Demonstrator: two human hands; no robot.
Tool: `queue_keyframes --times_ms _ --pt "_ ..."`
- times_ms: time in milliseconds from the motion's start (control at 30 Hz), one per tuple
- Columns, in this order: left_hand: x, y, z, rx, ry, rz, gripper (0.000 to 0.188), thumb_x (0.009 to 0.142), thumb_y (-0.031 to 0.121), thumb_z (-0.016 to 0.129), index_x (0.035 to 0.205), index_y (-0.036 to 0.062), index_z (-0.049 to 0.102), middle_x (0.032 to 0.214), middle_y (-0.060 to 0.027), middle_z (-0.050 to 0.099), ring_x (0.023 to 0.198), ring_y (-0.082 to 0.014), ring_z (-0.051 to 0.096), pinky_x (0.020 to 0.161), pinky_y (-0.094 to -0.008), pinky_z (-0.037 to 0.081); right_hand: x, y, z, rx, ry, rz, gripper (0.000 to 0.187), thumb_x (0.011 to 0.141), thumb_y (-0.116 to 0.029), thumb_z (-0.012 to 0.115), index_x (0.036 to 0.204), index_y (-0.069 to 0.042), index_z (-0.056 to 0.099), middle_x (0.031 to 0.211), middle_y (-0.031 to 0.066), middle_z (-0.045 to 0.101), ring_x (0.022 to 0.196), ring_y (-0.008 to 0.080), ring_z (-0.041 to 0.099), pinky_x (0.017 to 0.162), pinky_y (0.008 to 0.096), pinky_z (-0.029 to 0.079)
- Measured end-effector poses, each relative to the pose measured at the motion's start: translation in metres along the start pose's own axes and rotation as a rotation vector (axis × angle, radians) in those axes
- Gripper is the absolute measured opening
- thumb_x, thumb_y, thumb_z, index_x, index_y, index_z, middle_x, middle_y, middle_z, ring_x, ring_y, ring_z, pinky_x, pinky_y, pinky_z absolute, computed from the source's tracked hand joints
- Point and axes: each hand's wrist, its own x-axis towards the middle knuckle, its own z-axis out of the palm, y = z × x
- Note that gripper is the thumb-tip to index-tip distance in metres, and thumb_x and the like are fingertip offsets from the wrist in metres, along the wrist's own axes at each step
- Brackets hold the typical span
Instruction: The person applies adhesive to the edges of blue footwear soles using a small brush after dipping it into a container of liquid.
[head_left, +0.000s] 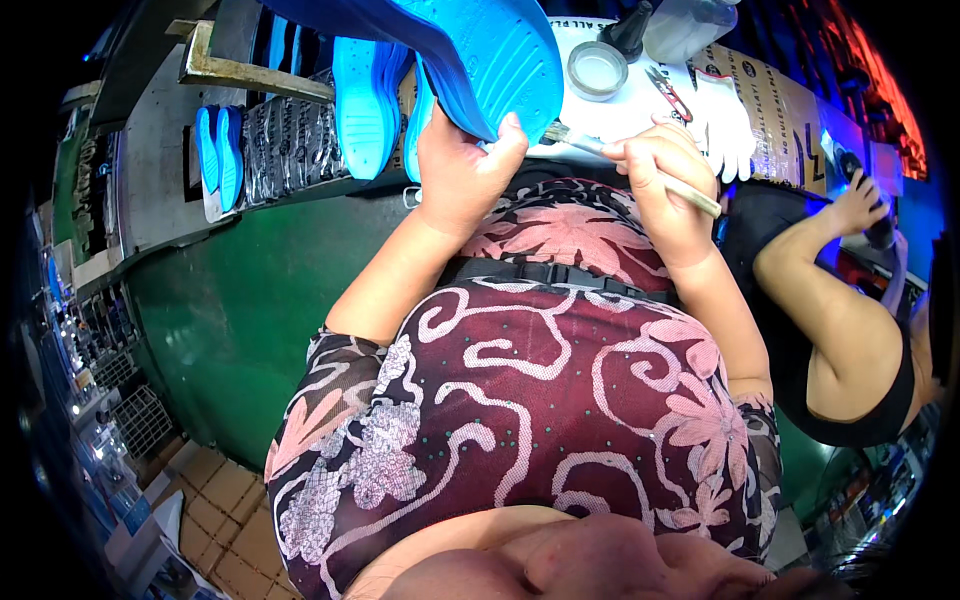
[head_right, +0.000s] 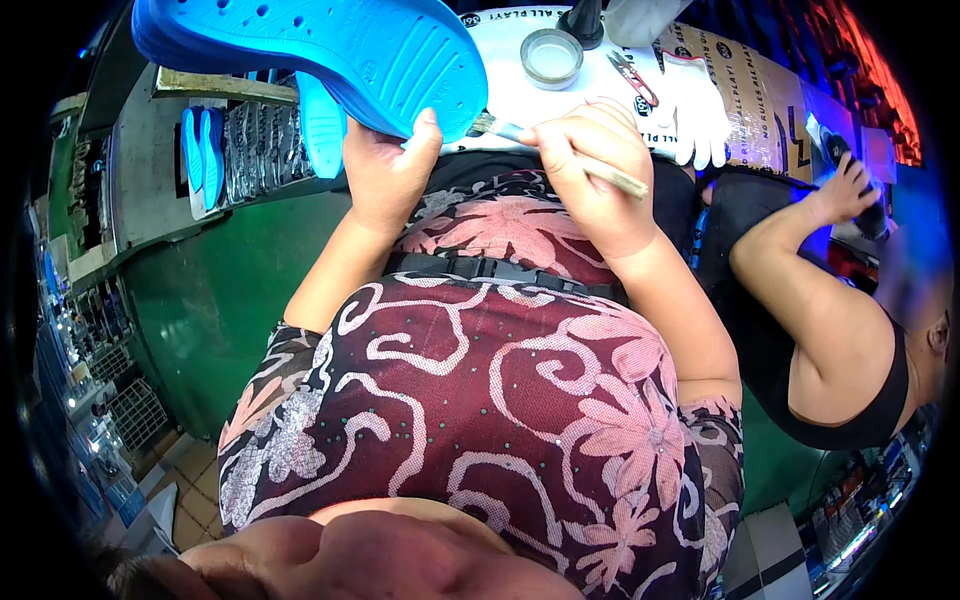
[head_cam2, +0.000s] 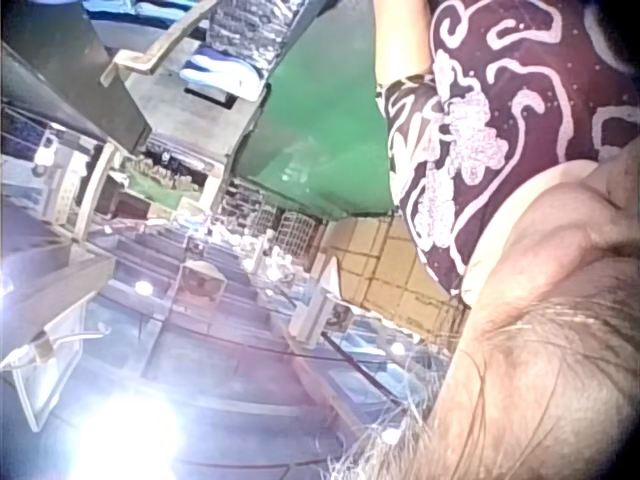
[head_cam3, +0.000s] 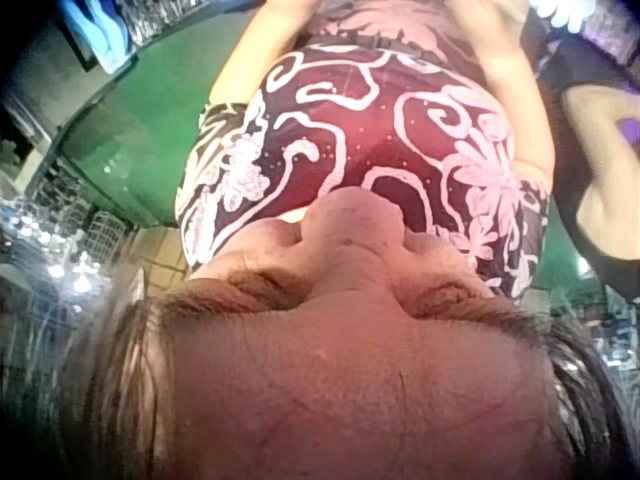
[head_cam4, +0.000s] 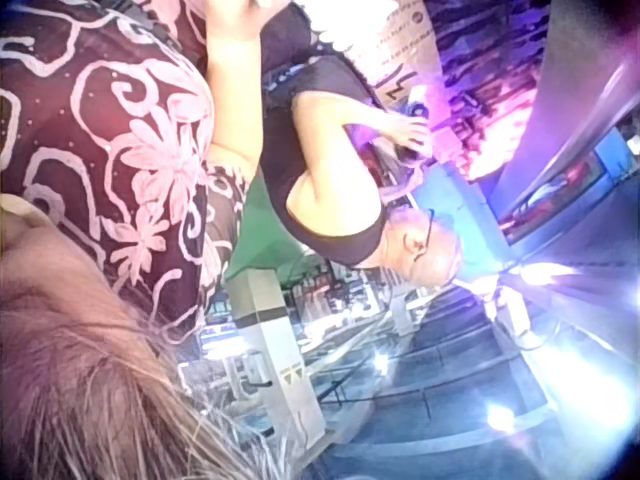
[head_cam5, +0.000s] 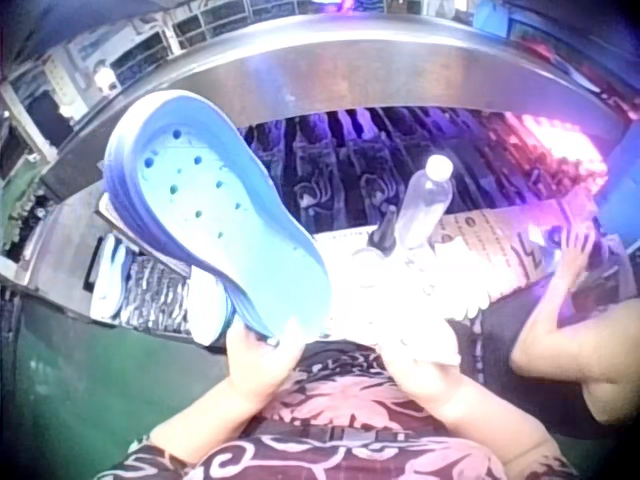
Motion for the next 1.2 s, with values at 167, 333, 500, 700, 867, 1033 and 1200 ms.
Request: queue_keyframes --times_ms 167,333,500,700,867,1033,1200 --pt "-0.001 -0.001 -0.004 0.061 -0.040 -0.015 0.036 0.075 0.010 0.065 0.106 -0.0025 0.053 0.091 -0.0138 0.066 0.081 -0.0173 0.063 0.075 -0.0291 0.049 -0.006 0.009 -0.006 0.061 0.082 0.089 0.018 0.087 -0.011 0.057 0.075 -0.001 0.067 0.069 0.0071 0.063 0.066 0.0199 0.058 0.076 0.0338 0.042" --pt "-0.003 -0.001 -0.004 0.080 -0.069 -0.057 0.038 0.075 0.010 0.065 0.109 -0.0025 0.053 0.093 -0.0154 0.067 0.083 -0.0185 0.064 0.076 -0.0298 0.050 -0.003 0.003 -0.006 0.042 0.002 -0.004 0.018 0.087 -0.012 0.057 0.076 -0.002 0.067 0.067 0.0070 0.062 0.065 0.0203 0.057 0.078 0.0338 0.042" --pt "-0.003 0.000 -0.006 0.079 -0.099 -0.034 0.039 0.075 0.010 0.065 0.110 -0.0020 0.053 0.093 -0.0159 0.067 0.083 -0.0189 0.065 0.076 -0.0305 0.050 -0.003 0.004 -0.003 0.011 -0.006 0.050 0.017 0.086 -0.013 0.059 0.075 -0.002 0.067 0.067 0.0075 0.061 0.065 0.0219 0.056 0.080 0.0366 0.041" --pt "-0.005 -0.006 -0.006 0.097 -0.077 -0.019 0.039 0.074 0.009 0.065 0.109 -0.0017 0.053 0.090 -0.0145 0.067 0.079 -0.0196 0.065 0.073 -0.0306 0.050 -0.008 0.006 -0.008 0.017 0.018 -0.029 0.013 0.084 -0.012 0.061 0.076 -0.005 0.067 0.068 0.0059 0.062 0.066 0.0205 0.057 0.079 0.0377 0.041" --pt "-0.006 -0.005 -0.005 0.119 -0.095 0.045 0.036 0.074 0.009 0.066 0.106 -0.0015 0.053 0.086 -0.0133 0.066 0.075 -0.0201 0.065 0.070 -0.0312 0.050 -0.004 0.001 -0.003 -0.090 -0.095 -0.112 0.010 0.083 -0.012 0.063 0.076 -0.007 0.068 0.068 0.0050 0.063 0.063 0.0208 0.057 0.080 0.0359 0.041" --pt "-0.006 -0.007 -0.005 0.087 -0.077 0.117 0.034 0.075 0.005 0.066 0.107 -0.0020 0.053 0.091 -0.0124 0.065 0.080 -0.0189 0.063 0.074 -0.0306 0.049 -0.007 0.004 -0.004 0.037 0.007 -0.072 0.012 0.084 -0.012 0.061 0.075 -0.006 0.068 0.068 0.0047 0.064 0.062 0.0195 0.057 0.081 0.0358 0.041" --pt "-0.007 -0.008 -0.004 0.037 -0.111 0.103 0.034 0.080 -0.001 0.064 0.112 -0.0031 0.052 0.104 -0.0105 0.061 0.090 -0.0156 0.060 0.082 -0.0287 0.047 0.000 -0.007 0.001 -0.068 -0.086 -0.175 0.015 0.085 -0.013 0.060 0.075 -0.007 0.068 0.067 0.0040 0.064 0.062 0.0183 0.058 0.082 0.0365 0.042"
